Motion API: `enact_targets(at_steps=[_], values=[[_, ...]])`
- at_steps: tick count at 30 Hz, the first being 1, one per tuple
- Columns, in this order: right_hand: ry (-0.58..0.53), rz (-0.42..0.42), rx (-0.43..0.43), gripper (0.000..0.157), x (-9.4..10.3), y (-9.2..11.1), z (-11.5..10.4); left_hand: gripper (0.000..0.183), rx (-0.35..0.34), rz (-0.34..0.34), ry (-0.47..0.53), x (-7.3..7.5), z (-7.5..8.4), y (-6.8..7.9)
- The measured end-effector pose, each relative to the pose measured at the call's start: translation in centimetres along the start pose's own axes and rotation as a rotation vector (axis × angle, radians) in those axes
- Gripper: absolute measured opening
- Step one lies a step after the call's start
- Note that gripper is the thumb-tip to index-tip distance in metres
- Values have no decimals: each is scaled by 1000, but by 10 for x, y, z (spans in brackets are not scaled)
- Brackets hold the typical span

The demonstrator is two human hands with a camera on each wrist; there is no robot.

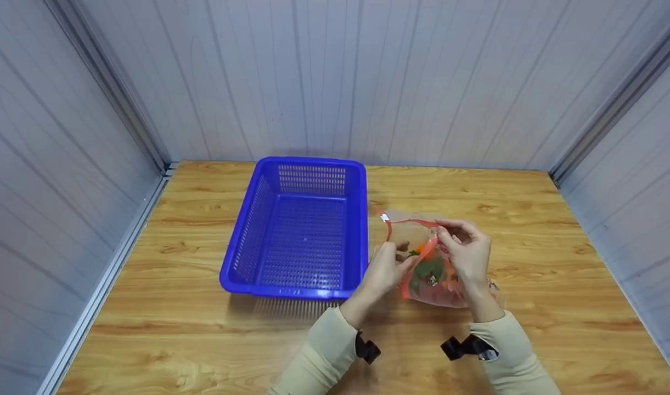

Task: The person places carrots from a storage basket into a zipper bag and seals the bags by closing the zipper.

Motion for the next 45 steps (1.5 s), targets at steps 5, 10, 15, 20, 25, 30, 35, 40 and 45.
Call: enact_targets(at_steps=[5,10,15,20,25,30,35,40,45], values=[[63,-11,60,15,4,-5,-9,23,-124,50,-30,18,21,3],[151,11,98,13,-8,4,-60,18,-227,129,-54,40,39,6],[170,-11,116,9,-18,6,-92,13,-310,220,-74,64,51,7],[227,-9,99,9,-20,1,-102,12,-327,274,-79,80,53,7],[235,-56,90,10,-25,-4,-109,10,-360,316,-87,94,56,7],[188,-145,118,10,-37,-3,-123,15,-365,345,-67,106,54,5],[163,-205,126,11,-47,0,-138,24,-374,331,-69,108,53,3],[161,-255,134,10,-52,0,-140,35,-437,298,-67,106,57,-1],[156,-295,151,10,-55,-1,-141,37,-429,241,-58,100,54,-6]])
Point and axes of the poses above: each hand's wrist, its own y-axis away from the middle knuckle, its own x-axis out of the back of the hand, z = x × y, the point moved 10 cm from there along -y, towards the middle knuckle, and after that the axes turned 10 degrees about -x, right-handed, at the moved point
